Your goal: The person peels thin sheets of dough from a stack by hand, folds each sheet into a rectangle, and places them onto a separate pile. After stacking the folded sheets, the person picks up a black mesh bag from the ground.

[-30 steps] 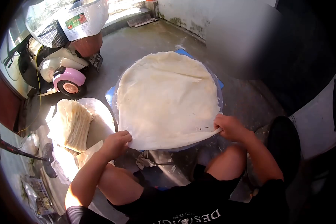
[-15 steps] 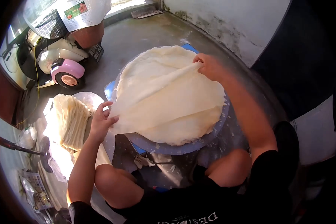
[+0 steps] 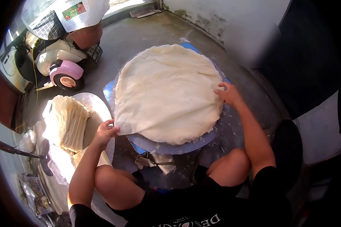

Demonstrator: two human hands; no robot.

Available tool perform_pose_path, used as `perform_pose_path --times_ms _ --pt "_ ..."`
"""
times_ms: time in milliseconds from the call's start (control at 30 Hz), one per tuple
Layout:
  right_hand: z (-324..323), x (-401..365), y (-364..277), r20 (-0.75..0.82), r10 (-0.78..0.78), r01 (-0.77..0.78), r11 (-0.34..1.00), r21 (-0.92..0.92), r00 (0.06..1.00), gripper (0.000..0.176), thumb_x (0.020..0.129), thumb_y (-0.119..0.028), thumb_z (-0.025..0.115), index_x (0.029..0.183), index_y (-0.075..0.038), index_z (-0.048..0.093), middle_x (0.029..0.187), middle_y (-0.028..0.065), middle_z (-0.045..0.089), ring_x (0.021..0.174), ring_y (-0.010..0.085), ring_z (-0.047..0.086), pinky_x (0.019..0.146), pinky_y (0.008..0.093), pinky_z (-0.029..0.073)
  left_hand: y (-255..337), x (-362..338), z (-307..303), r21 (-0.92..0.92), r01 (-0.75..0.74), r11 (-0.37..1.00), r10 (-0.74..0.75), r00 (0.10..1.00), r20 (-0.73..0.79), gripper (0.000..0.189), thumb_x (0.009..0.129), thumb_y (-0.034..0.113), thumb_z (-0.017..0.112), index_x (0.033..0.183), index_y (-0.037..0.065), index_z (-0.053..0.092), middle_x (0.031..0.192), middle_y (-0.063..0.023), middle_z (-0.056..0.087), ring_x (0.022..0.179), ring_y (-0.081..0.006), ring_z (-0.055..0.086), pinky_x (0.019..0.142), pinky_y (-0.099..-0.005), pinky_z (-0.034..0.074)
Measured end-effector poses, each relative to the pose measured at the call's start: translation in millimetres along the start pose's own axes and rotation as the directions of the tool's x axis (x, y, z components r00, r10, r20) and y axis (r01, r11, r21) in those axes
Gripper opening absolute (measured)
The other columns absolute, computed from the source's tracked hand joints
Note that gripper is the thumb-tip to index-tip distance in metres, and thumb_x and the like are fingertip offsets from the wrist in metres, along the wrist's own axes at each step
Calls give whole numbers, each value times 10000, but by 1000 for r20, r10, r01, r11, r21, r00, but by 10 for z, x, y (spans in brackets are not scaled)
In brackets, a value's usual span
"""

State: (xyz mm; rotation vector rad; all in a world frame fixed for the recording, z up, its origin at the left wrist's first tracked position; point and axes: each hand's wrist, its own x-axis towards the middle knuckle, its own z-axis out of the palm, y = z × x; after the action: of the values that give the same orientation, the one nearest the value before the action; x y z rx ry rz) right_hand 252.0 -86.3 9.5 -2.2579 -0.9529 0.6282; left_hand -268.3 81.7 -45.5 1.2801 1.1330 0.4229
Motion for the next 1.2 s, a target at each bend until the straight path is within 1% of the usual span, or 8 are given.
perform_pose_path --times_ms 200,667,733,800,933,1000,1133,1200 --pt "-97 -216 -217 251 -80 67 996 62 965 384 845 -281 777 1115 -33 662 609 57 609 422 120 536 411 290 429 36 -62 56 -16 6 1000 -5 999 36 591 874 113 736 1381 -47 476 884 -45 656 771 -116 606 720 -258 488" --pt "172 114 681 44 121 -123 784 608 992 184 794 -36 748 922 -50 616 778 61 683 549 163 658 478 274 531 99 -102 60 118 94 988 -89 995 -51 614 805 108 792 1343 -15 523 944 -76 662 849 -167 642 767 -313 533" --pt "158 113 669 57 142 -146 765 627 988 221 784 -24 757 954 -45 617 791 60 685 555 164 657 489 274 531 253 -157 232 757 -107 645 405 888 -219 594 786 122 790 1320 36 544 1058 -122 667 990 -256 651 868 -381 529" --pt "109 89 623 155 159 -222 700 679 975 216 802 -49 752 974 -37 622 832 61 690 628 159 666 549 273 540 495 -148 525 788 -431 441 666 746 35 579 779 129 776 1308 68 548 1192 -154 627 1130 -344 603 967 -427 489" --pt "0 28 221 151 100 -179 666 724 983 178 842 -61 694 1007 -54 627 848 59 684 680 151 665 592 280 549 998 -253 1674 679 -659 323 521 723 453 621 849 233 747 1383 46 493 1507 -212 411 1390 -384 402 1146 -439 360" --pt "14 -68 -82 85 -90 -5 659 752 992 181 855 -57 656 1033 -38 632 880 58 687 721 145 664 605 282 548 798 -40 2205 613 -768 185 567 593 572 676 861 309 734 1416 36 462 1535 -244 361 1436 -390 341 1182 -442 306" --pt "463 -347 -878 80 -387 275 771 574 918 116 855 -90 672 930 -2 664 816 33 670 729 98 632 597 259 519 622 4 2905 644 -674 363 437 733 521 675 901 369 661 1438 31 429 1543 -268 333 1446 -394 318 1200 -437 260" --pt "982 -429 -1014 53 -534 518 837 178 844 137 808 -118 643 910 -32 675 735 142 679 715 272 676 655 380 532 413 34 3026 666 -647 371 445 753 484 657 905 348 648 1438 30 431 1530 -280 342 1433 -396 337 1189 -439 275"
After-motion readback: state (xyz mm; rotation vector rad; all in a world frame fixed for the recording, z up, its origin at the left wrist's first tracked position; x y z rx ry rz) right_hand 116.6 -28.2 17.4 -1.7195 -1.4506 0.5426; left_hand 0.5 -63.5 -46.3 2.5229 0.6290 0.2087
